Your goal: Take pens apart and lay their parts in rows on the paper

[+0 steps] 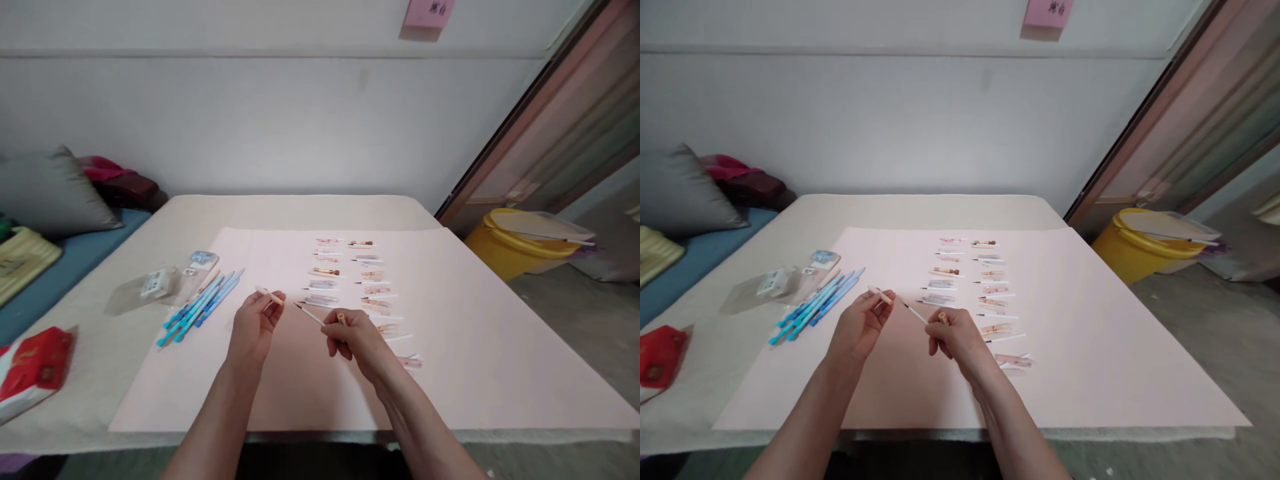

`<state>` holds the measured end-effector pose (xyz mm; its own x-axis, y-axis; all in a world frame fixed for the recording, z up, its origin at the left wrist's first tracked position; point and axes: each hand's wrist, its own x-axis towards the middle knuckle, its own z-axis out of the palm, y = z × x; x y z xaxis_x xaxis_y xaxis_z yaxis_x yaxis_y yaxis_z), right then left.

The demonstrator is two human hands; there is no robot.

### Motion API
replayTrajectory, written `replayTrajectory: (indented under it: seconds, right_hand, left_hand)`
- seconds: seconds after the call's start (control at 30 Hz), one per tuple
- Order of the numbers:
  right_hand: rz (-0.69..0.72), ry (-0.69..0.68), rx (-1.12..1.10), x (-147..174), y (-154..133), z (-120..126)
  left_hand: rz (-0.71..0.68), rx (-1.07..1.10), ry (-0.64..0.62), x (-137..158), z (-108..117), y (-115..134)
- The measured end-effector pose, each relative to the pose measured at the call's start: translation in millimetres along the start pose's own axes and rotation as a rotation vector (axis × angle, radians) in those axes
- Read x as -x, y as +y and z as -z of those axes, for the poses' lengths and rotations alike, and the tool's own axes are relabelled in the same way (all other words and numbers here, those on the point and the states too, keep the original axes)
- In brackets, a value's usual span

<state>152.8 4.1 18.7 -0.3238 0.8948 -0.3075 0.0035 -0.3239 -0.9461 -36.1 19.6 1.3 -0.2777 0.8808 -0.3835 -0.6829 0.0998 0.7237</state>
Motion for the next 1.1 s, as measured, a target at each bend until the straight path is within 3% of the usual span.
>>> replayTrajectory:
  seconds: [0.2, 0.4, 0.57, 0.77, 1.1]
  right_hand:
    - [0.074, 0.055, 0.091, -3.0, 1.9, 0.9]
    - [0.253, 0.240, 0.461, -13.6, 17.9, 3.5]
    - [0.236, 0.377, 0.864, -22.0, 19.2, 18.6]
    - [0.093, 0.202, 1.298, -40.1, 26.4, 25.2]
    - [0.060, 0.036, 1.384, -57.3, 39.8, 21.7]
  left_hand:
    - [0.108, -0.057, -0.007, 9.5, -5.7, -12.6]
    - [0.293, -0.096, 0.015, 16.7, -9.4, -36.4]
    - [0.365, -0.155, 0.012, 20.2, -7.2, -51.4]
    - [0.394, -0.249, 0.038, 25.1, -8.3, -76.9]
    - [0.382, -0.188, 0.132, 25.9, -14.8, -92.4]
